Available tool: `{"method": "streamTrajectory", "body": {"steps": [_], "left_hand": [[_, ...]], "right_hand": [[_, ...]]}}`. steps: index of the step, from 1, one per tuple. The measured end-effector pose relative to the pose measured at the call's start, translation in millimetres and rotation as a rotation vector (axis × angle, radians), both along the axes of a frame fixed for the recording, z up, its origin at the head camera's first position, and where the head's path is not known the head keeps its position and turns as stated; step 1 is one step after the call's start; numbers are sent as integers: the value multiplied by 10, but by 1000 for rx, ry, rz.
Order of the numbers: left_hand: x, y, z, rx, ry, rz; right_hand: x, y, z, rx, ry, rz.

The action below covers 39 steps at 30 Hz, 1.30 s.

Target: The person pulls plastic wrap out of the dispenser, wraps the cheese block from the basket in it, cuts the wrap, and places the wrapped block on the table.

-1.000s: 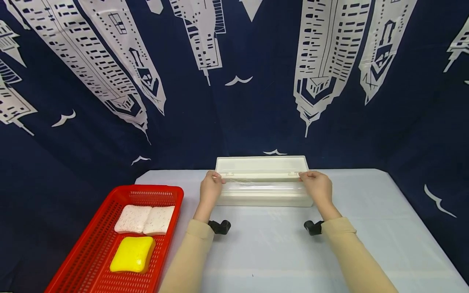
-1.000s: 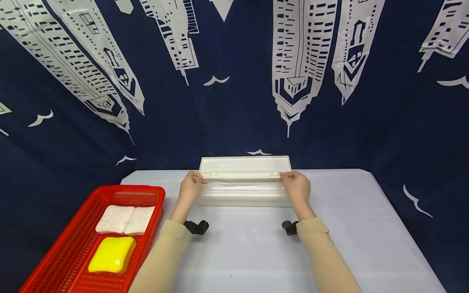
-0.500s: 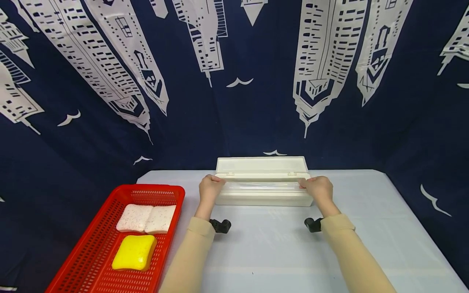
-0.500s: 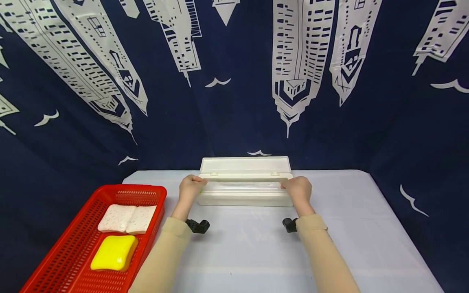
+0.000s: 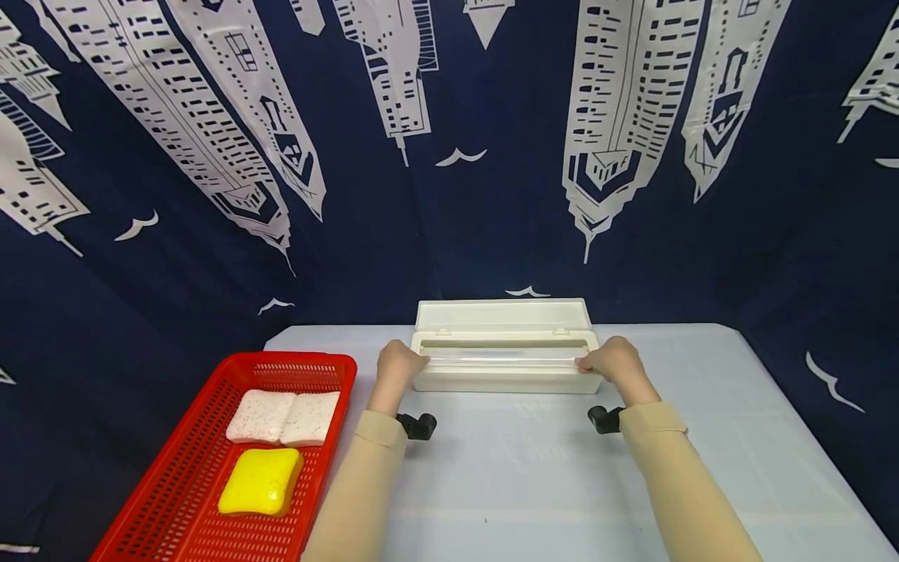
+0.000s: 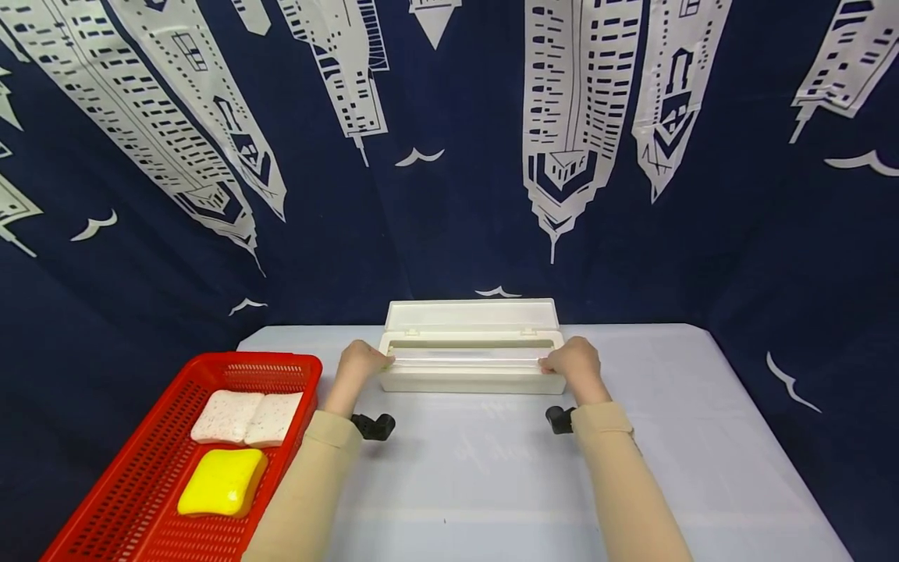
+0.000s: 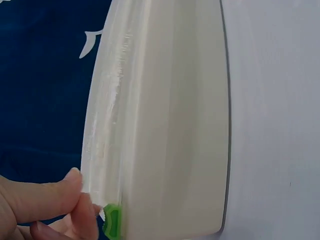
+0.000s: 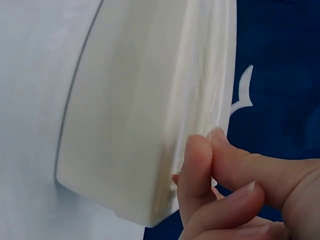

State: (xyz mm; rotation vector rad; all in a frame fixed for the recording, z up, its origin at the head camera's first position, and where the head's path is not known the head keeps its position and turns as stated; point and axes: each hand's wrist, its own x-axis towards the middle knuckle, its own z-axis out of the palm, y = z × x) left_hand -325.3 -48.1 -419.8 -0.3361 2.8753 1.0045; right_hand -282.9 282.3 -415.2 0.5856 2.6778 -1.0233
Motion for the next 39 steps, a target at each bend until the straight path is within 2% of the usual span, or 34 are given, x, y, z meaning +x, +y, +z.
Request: {"method": "streamTrajectory", "body": {"steps": [2, 8, 12, 15, 18, 20, 23, 29, 33, 39], "left_hand": [[-10, -18, 13, -11, -34, -21], [-21, -56, 26, 30, -120, -43], [-22, -60, 13, 62, -134, -45], [-19, -60, -1, 120, -121, -31], [-15, -54, -20, 210, -86, -15], [-19, -50, -39, 269, -48, -1], [-24, -40, -77, 347, 24, 15], [-46, -9, -96, 457, 140, 58], [-37, 1, -15, 559, 202, 77], [-32, 9, 212, 664, 223, 111]], "right_hand": [[-14, 23, 29, -33, -33, 16], [-5, 84, 67, -320, -184, -5], [22, 132, 34, -461, -253, 20], [19, 173, -8, -603, -240, 9], [5, 180, -33, -691, -175, -22], [-2, 153, -33, -681, -107, -47], [-20, 104, -35, -610, -12, -76], [-36, 12, -5, -486, 153, -140], [-34, -47, 77, -479, 245, -192], [-54, -77, 262, -523, 304, -245]]}}
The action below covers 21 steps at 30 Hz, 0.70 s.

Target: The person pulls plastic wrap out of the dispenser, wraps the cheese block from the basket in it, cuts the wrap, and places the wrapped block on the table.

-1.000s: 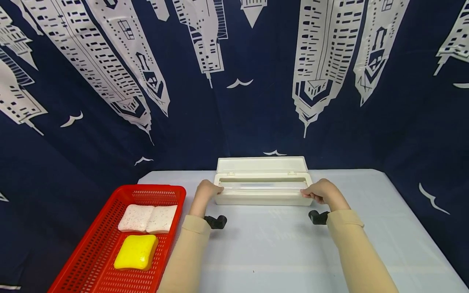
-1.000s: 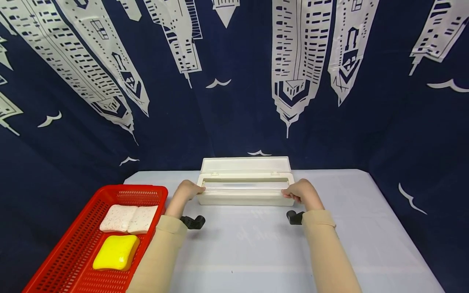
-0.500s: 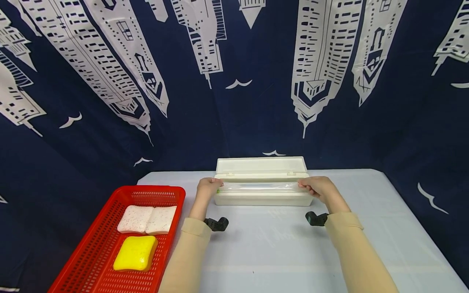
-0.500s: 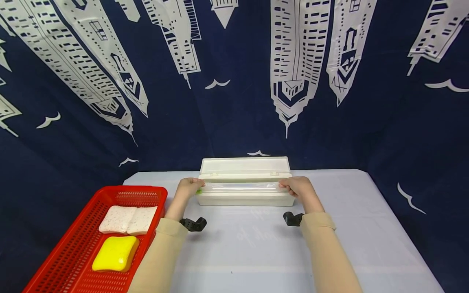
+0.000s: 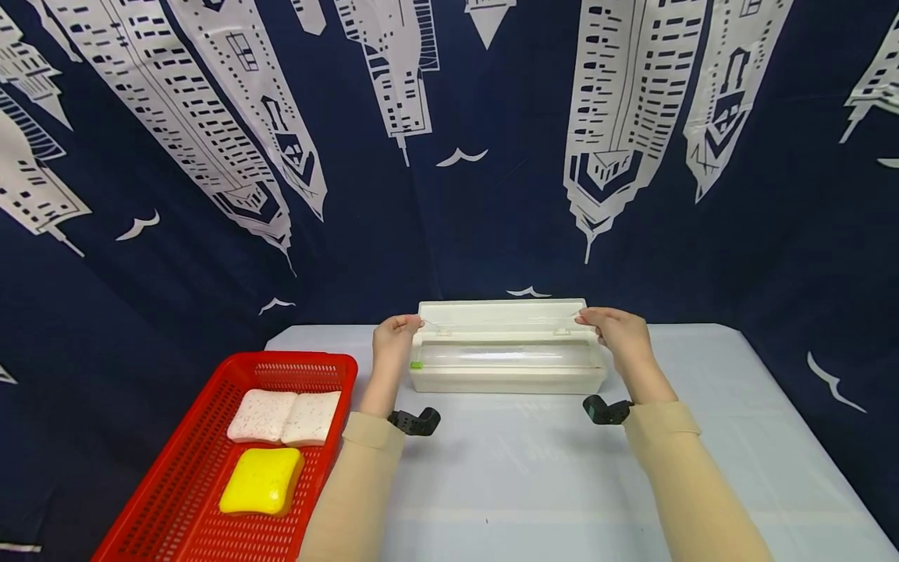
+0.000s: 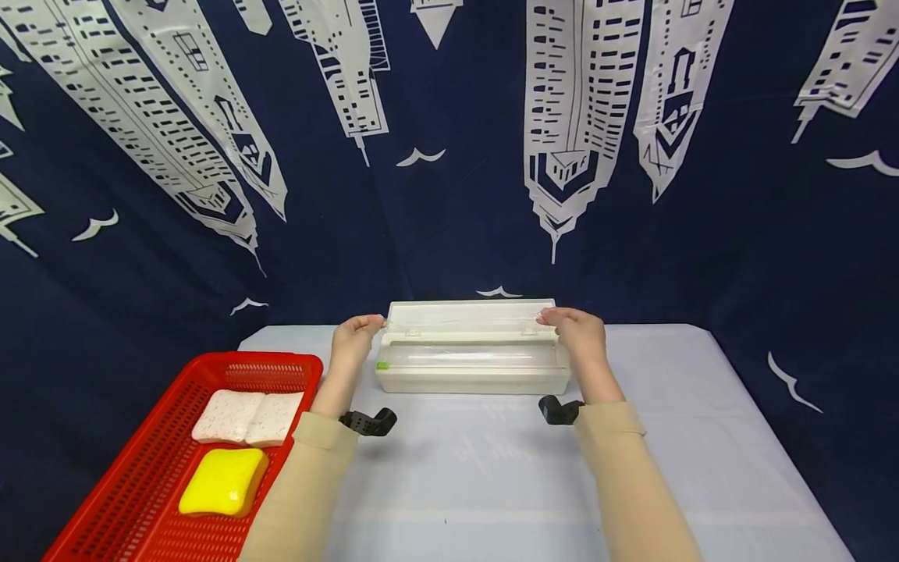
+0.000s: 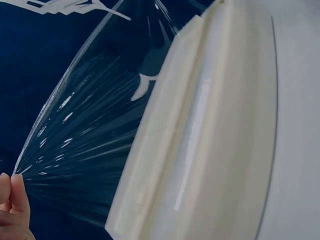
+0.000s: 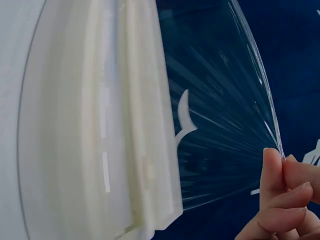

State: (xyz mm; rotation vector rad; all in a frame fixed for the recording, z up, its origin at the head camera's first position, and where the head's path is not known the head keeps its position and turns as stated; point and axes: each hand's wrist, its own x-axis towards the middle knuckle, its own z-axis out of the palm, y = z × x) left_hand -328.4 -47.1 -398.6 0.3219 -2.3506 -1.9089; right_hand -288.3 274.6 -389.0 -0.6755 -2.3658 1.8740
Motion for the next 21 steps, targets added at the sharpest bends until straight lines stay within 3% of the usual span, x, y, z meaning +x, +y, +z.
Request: {"method": "streamTrajectory", "body": {"steps": [9, 16, 21], "left_hand": [[-33, -34, 359, 90, 63, 33], [-47, -40, 667, 137, 180, 28], [-49, -38, 923, 144, 223, 26]], "right_hand": [[-30, -24, 332, -35, 71, -26], [-1, -9, 622, -29, 166, -27], [3, -6, 859, -32, 234, -32]]}}
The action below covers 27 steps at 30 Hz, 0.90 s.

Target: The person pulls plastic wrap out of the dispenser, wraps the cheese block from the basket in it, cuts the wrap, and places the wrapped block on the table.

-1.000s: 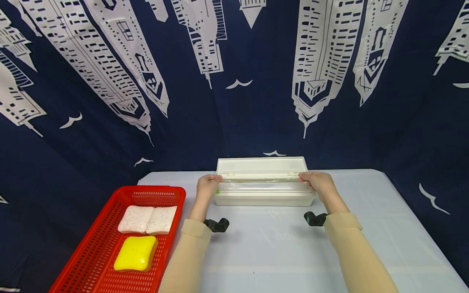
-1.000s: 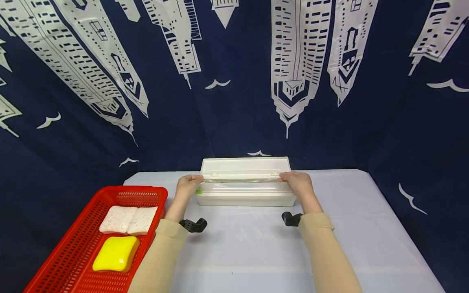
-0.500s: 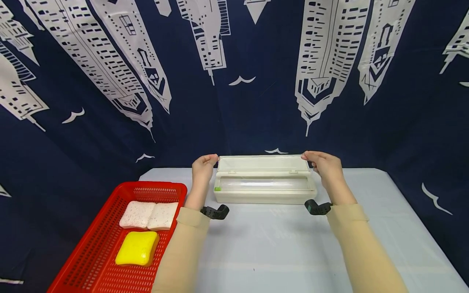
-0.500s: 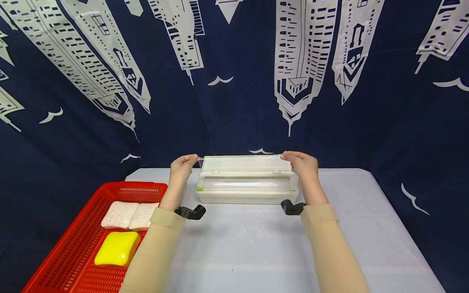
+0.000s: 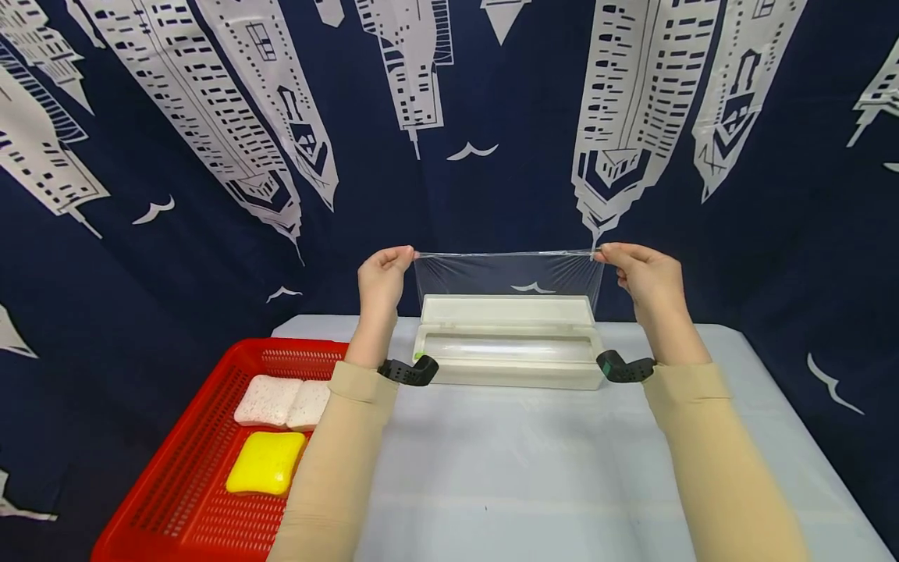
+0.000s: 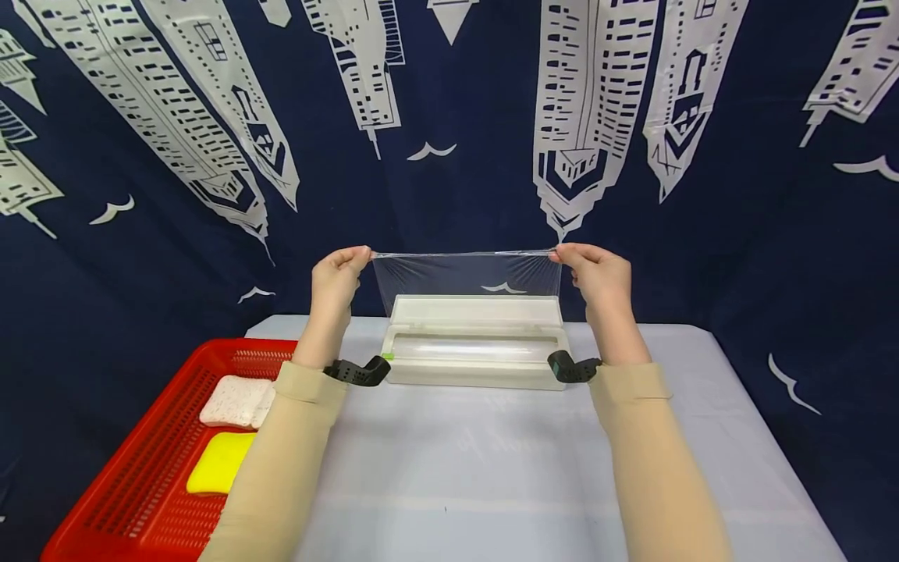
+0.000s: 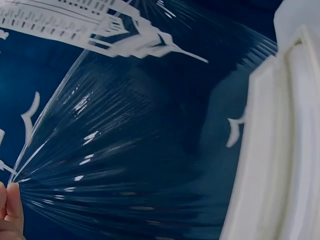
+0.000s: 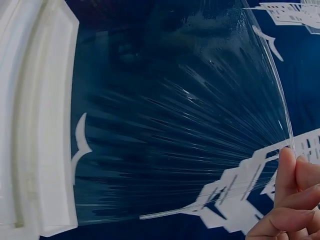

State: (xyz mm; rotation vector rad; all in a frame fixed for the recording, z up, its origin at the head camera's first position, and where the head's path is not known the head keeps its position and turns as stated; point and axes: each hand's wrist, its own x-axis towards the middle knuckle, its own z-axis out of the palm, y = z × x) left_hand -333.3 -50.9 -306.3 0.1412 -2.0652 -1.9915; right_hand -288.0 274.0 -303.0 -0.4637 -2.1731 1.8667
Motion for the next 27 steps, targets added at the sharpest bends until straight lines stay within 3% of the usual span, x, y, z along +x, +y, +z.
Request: {"method": "streamTrajectory", "body": {"steps": [4, 10, 16, 21, 27], "left_hand": [[23, 7, 190, 17, 42, 4], [89, -5, 421, 48, 125, 0], [220, -18, 617, 60, 166, -7], [331, -36, 703, 60, 195, -11], [460, -48, 722, 85, 212, -7]], "right_hand": [[21, -3, 188, -15, 53, -9], [74, -6, 439, -151, 117, -17], [185, -18, 656, -212, 178, -22], [319, -22, 766, -265, 217, 7], [466, -40, 801, -302, 246, 24]]}}
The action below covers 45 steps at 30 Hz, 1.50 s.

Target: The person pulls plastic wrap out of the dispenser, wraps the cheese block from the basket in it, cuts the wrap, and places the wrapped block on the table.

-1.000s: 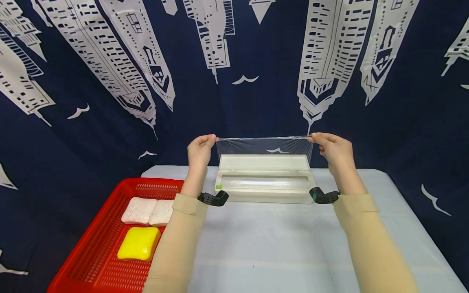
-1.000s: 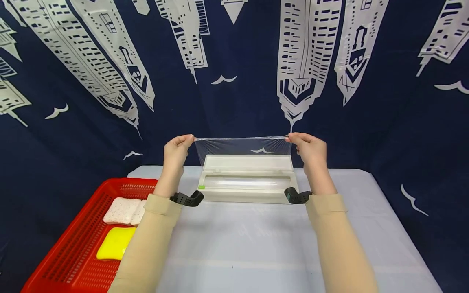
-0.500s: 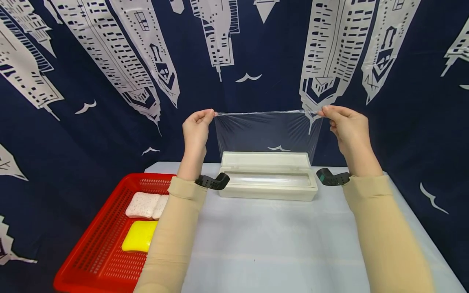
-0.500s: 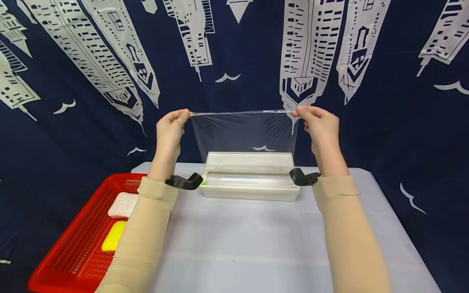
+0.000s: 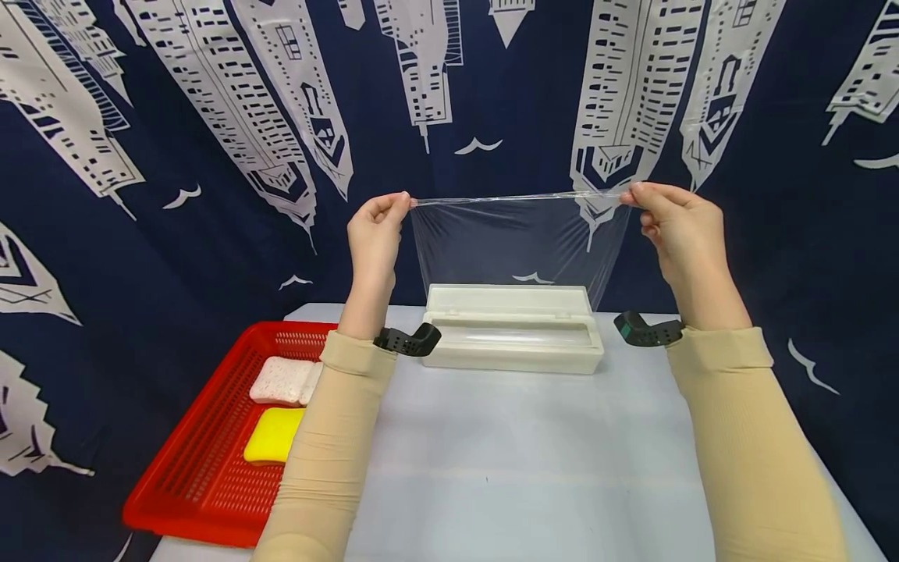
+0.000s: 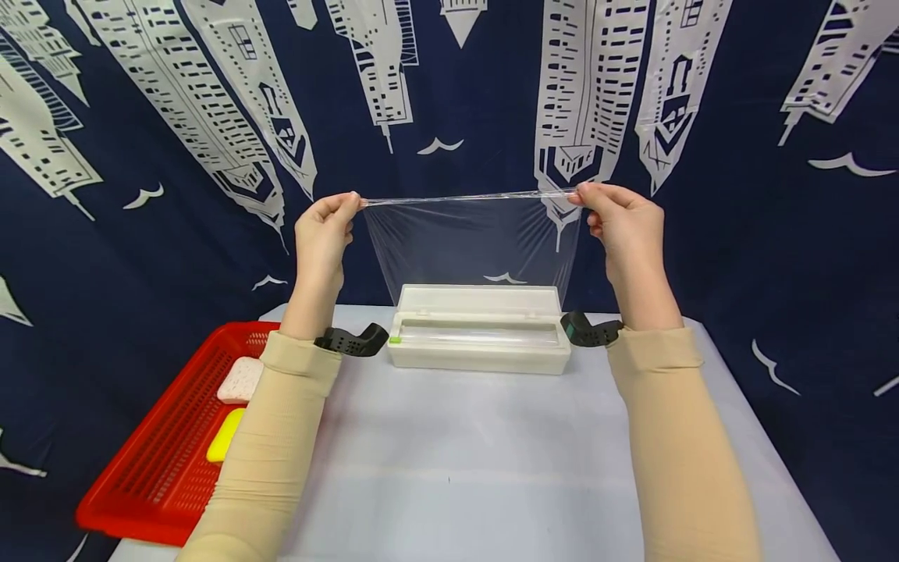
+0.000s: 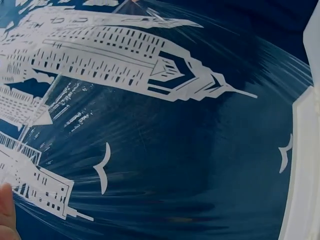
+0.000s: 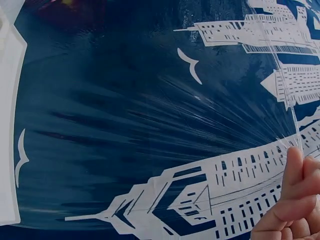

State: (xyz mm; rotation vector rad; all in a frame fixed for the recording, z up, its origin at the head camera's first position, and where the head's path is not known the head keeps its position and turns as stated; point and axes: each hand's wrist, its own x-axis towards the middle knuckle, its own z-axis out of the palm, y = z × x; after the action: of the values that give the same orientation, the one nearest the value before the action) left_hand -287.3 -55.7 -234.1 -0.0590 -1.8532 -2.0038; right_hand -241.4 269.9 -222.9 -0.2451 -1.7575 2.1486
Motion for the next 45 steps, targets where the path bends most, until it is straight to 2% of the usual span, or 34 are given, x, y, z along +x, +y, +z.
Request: {"method": "streamTrajectory", "body": {"steps": [8, 12, 17, 23, 30, 33, 38, 41, 45], "left_hand": [[125, -15, -105, -42, 31, 8], [235, -47, -170, -66, 40, -2], [417, -110, -291, -118, 74, -20], [762, -224, -478, -226, 99, -38], [1325, -417, -867, -429, 11, -113], [1563, -491, -1073, -501, -61, -143], [1944, -596, -1424, -536, -243, -206], [2128, -643, -1629, -553, -348, -237], [2296, -692, -1877, -528, -493, -314]], "right_hand": [[153, -5, -81, 71, 33, -7], [271, -11, -123, 97, 31, -12], [498, -8, -194, 84, 19, 16], [847, 28, -378, 96, 7, 75], [1350, 62, -887, 38, 31, 233], [1588, 61, -1138, 71, -54, 230], [1962, 23, -1509, 268, -315, 214], [2150, -15, -1670, 367, -461, 260], [2337, -55, -1826, 418, -615, 342]]}}
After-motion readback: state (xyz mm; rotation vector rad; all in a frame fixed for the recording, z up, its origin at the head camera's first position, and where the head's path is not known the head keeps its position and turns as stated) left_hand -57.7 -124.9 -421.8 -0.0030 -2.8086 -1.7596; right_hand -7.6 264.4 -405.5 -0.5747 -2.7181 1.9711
